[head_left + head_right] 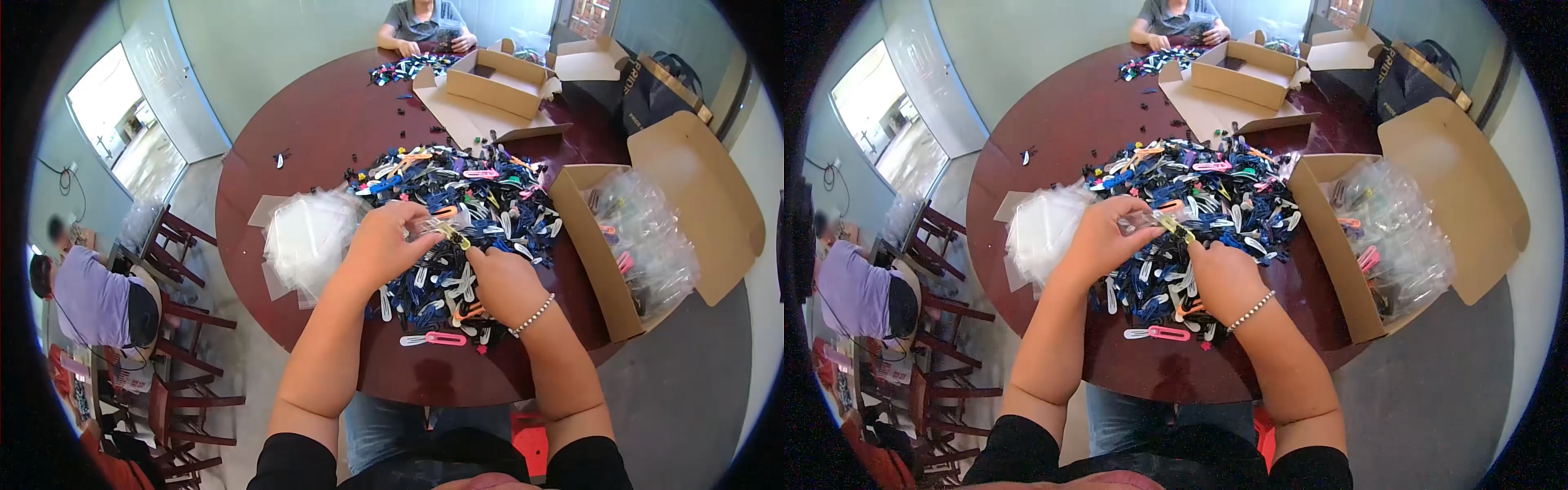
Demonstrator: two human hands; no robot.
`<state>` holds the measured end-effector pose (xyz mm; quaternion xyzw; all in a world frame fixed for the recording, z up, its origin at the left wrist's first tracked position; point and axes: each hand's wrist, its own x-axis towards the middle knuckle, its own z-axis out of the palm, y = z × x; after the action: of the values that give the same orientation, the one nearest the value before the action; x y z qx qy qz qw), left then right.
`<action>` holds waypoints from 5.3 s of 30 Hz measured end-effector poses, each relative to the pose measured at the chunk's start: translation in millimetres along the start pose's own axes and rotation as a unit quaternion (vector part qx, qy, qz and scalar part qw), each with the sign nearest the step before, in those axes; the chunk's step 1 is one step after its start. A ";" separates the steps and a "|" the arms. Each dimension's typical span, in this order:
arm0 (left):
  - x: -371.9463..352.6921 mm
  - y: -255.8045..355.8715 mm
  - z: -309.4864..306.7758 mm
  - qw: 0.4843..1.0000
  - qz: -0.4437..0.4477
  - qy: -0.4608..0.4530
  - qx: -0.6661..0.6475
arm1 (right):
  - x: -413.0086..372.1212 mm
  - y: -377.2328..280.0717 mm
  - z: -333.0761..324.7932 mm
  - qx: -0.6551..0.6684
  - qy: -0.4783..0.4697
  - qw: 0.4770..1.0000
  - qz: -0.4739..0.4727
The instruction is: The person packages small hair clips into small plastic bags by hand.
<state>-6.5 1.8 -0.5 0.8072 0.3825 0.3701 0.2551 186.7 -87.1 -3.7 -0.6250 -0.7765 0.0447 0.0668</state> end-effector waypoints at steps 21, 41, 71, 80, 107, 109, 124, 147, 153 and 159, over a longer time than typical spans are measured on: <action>0.4 2.1 1.9 0.999 0.024 0.029 -0.005 | 17.5 36.7 -16.5 0.419 0.068 0.901 0.085; -4.7 -1.3 8.5 0.985 0.111 0.061 0.120 | 20.9 36.1 -15.2 0.676 0.221 0.701 0.059; -3.4 8.5 9.9 0.996 0.086 -0.010 0.031 | 14.4 2.7 -9.4 0.515 0.269 0.811 -0.063; -3.9 8.7 10.1 0.996 0.076 -0.017 0.033 | 16.3 1.0 -9.2 0.413 0.275 0.864 -0.085; 0.6 0.5 11.6 0.983 -0.008 0.026 -0.184 | -2.6 53.1 -39.9 0.264 0.077 0.960 -0.062; 1.8 4.1 3.9 0.965 -0.055 0.033 -0.255 | -4.4 60.1 -33.1 0.204 0.030 0.975 -0.085; 0.7 3.4 6.0 0.948 -0.098 -0.010 -0.304 | 3.3 53.2 -23.9 0.198 0.025 0.977 -0.080; 0.3 4.3 2.6 0.713 -0.086 -0.207 -0.664 | 12.3 13.7 -20.7 0.554 0.251 0.791 -0.066; -6.5 8.4 13.0 0.750 -0.142 -0.283 -0.581 | 13.7 -2.1 -13.5 0.630 0.187 0.749 -0.089; -3.5 1.4 18.5 0.790 -0.148 -0.309 -0.508 | 16.4 3.2 -11.2 0.585 0.257 0.770 -0.007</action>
<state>7.2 -4.2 -12.0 0.5664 0.1551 0.1993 0.7845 188.1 -70.5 7.6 -0.4477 -0.5588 0.3272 0.6166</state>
